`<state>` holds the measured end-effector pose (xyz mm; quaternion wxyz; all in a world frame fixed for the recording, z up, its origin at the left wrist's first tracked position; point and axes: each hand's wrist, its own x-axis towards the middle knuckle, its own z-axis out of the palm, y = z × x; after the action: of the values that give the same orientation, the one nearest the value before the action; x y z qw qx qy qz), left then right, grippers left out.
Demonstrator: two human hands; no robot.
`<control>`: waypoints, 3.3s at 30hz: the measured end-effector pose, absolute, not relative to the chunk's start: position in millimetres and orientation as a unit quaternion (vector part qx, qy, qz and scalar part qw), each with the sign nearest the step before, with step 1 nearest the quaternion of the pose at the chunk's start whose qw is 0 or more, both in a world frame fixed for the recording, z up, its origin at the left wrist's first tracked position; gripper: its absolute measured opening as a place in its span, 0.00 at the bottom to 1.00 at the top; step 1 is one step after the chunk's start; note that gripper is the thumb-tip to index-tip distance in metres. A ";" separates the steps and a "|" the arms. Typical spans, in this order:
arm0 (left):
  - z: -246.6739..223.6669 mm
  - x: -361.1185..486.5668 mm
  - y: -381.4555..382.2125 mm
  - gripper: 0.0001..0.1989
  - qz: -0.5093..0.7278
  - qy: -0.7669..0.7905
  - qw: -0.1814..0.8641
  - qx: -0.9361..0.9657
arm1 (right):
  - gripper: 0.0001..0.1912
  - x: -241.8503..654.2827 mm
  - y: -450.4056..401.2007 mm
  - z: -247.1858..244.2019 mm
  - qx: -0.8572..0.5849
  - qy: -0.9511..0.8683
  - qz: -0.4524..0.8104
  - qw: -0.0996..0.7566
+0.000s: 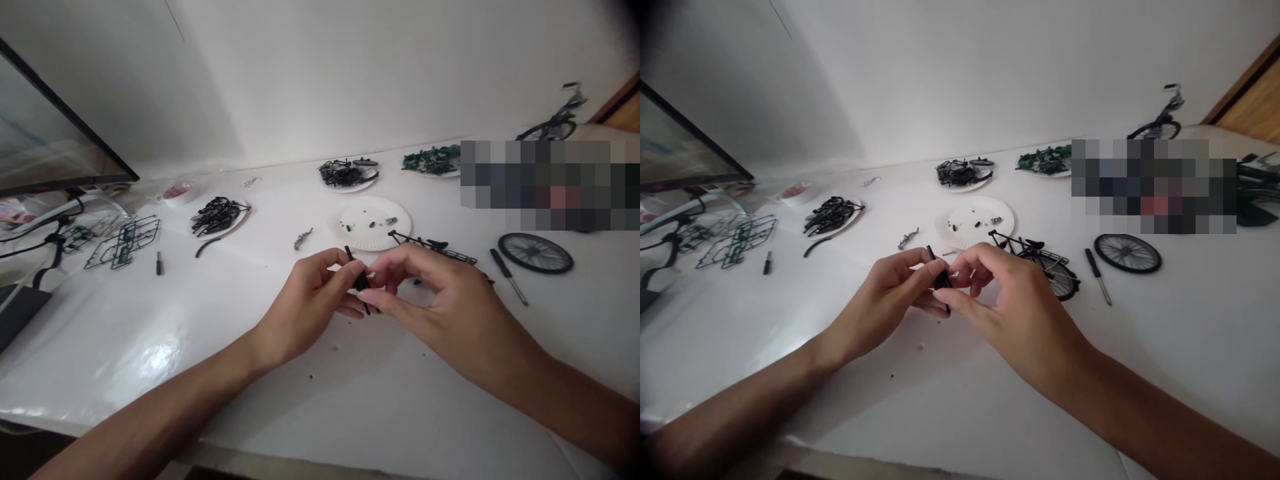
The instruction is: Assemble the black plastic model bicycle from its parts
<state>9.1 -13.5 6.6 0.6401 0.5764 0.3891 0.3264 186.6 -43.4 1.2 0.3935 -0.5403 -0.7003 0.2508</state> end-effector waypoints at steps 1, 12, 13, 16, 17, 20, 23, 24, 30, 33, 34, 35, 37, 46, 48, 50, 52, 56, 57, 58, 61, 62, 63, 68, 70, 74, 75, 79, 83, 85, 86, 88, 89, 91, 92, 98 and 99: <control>7.1 9.8 -14.8 0.13 0.328 0.390 0.644 0.571 | 0.07 187.1 -43.7 1.8 -0.538 -0.702 0.241 0.399; 8.8 5.8 -16.0 0.13 0.323 0.375 0.657 0.569 | 0.06 187.7 -44.1 4.2 -0.490 -0.741 0.101 0.449; 9.0 4.9 -15.5 0.14 0.320 0.377 0.651 0.577 | 0.06 187.5 -44.0 3.6 -0.488 -0.742 0.094 0.450; 9.4 3.0 -14.6 0.15 0.316 0.384 0.634 0.592 | 0.07 187.3 -44.3 2.6 -0.491 -0.740 0.081 0.452; 9.2 3.0 -14.6 0.14 0.319 0.388 0.630 0.592 | 0.07 187.2 -44.4 2.5 -0.497 -0.735 0.081 0.453; 8.2 5.3 -15.5 0.12 0.337 0.394 0.626 0.583 | 0.06 186.7 -43.9 2.7 -0.517 -0.722 0.098 0.450; 6.7 9.2 -17.3 0.11 0.344 0.383 0.635 0.575 | 0.05 185.4 -42.2 3.1 -0.522 -0.722 0.104 0.443; 6.2 10.3 -17.9 0.10 0.347 0.378 0.640 0.573 | 0.04 184.9 -41.5 3.2 -0.523 -0.721 0.102 0.442; 7.9 7.3 -20.0 0.11 0.326 0.369 0.647 0.582 | 0.02 187.8 -41.1 5.6 -0.545 -0.699 0.163 0.433; 13.2 1.4 -19.4 0.10 0.293 0.398 0.549 0.674 | 0.04 192.5 -42.4 9.2 -0.577 -0.676 0.211 0.407; 14.8 -0.2 -19.1 0.09 0.294 0.406 0.486 0.716 | 0.04 193.8 -42.7 10.6 -0.586 -0.671 0.214 0.401; 15.9 -1.3 -18.6 0.08 0.300 0.408 0.418 0.754 | 0.04 194.7 -42.9 12.1 -0.593 -0.667 0.212 0.397; 16.7 -2.5 -16.9 0.05 0.330 0.391 0.304 0.803 | 0.04 195.6 -43.5 14.9 -0.599 -0.668 0.203 0.392; 14.4 -8.0 -8.6 0.02 0.387 0.273 0.251 0.844 | 0.06 194.9 -48.9 21.3 -0.567 -0.672 0.192 0.435; 15.7 -8.2 -8.9 0.02 0.400 0.256 0.237 0.848 | 0.06 195.6 -49.9 22.7 -0.555 -0.674 0.209 0.441; 16.7 -7.7 -9.3 0.03 0.408 0.237 0.225 0.853 | 0.06 196.6 -50.9 24.0 -0.544 -0.678 0.222 0.441; 17.3 -7.0 -9.4 0.04 0.410 0.218 0.217 0.858 | 0.05 197.5 -51.9 25.0 -0.532 -0.684 0.233 0.441; 18.0 -7.5 -9.6 0.06 0.420 0.187 0.221 0.860 | 0.06 198.2 -52.7 25.6 -0.513 -0.685 0.259 0.447; 18.4 -8.1 -9.7 0.07 0.420 0.185 0.225 0.859 | 0.06 198.3 -52.6 25.4 -0.510 -0.682 0.270 0.450; 18.8 -9.0 -9.9 0.08 0.417 0.183 0.228 0.861 | 0.06 198.4 -52.5 25.1 -0.506 -0.678 0.281 0.454; 19.4 -12.4 -10.2 0.12 0.385 0.166 0.206 0.884 | 0.05 198.8 -51.8 23.2 -0.498 -0.667 0.304 0.463; 19.2 -13.6 -10.1 0.13 0.371 0.158 0.185 0.896 | 0.06 198.9 -51.6 22.4 -0.498 -0.665 0.307 0.464; 18.8 -14.7 -9.8 0.13 0.360 0.150 0.159 0.907 | 0.06 198.8 -51.5 21.8 -0.498 -0.662 0.309 0.466; 19.7 -18.2 -7.2 0.11 0.328 0.130 0.044 0.935 | 0.06 196.3 -53.6 23.9 -0.500 -0.654 0.315 0.472; 24.0 -18.7 -8.2 0.10 0.325 0.111 0.014 0.939 | 0.07 195.3 -55.1 26.6 -0.498 -0.645 0.320 0.483; 37.1 -18.0 -17.6 0.07 0.365 0.120 -0.077 0.920 | 0.07 196.6 -55.2 27.6 -0.492 -0.588 0.411 0.494; 39.9 -17.5 -20.3 0.07 0.374 0.133 -0.090 0.913 | 0.08 197.3 -54.4 26.4 -0.482 -0.570 0.458 0.483; 41.6 -14.9 -22.0 0.07 0.358 0.145 -0.087 0.918 | 0.09 199.0 -52.5 20.0 -0.421 -0.521 0.620 0.410; 28.6 -13.9 -10.4 0.07 0.350 0.108 -0.051 0.929 | 0.08 198.5 -53.6 17.8 -0.417 -0.532 0.633 0.378; 22.4 -13.6 -6.5 0.08 0.363 0.121 -0.029 0.924 | 0.08 198.0 -53.6 17.6 -0.429 -0.537 0.629 0.364; 20.4 -13.3 -5.8 0.09 0.366 0.131 -0.020 0.921 | 0.08 197.7 -53.3 17.3 -0.432 -0.535 0.629 0.362; 18.5 -12.1 -6.8 0.10 0.367 0.143 -0.004 0.919 | 0.09 197.1 -52.1 16.4 -0.431 -0.526 0.636 0.364; 18.3 -11.2 -8.0 0.11 0.367 0.148 0.005 0.918 | 0.08 196.8 -51.4 15.8 -0.430 -0.522 0.639 0.365; 18.4 -9.0 -10.9 0.12 0.368 0.167 0.028 0.914 | 0.08 196.3 -50.2 14.6 -0.430 -0.519 0.641 0.367; 18.5 -7.8 -12.0 0.13 0.367 0.180 0.036 0.912 | 0.07 196.2 -49.8 14.1 -0.430 -0.518 0.642 0.367; 17.7 -5.4 -11.0 0.28 0.398 0.228 0.052 0.887 | 0.09 199.2 -49.6 8.5 -0.452 -0.471 0.649 0.390; 17.9 -6.0 -10.1 0.31 0.415 0.242 0.048 0.876 | 0.09 200.1 -49.5 7.6 -0.462 -0.457 0.648 0.397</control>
<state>-6.0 -10.1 17.9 0.0482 0.8759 0.2421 0.4146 200.1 -49.5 7.6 0.3973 -0.4619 -0.4566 0.6484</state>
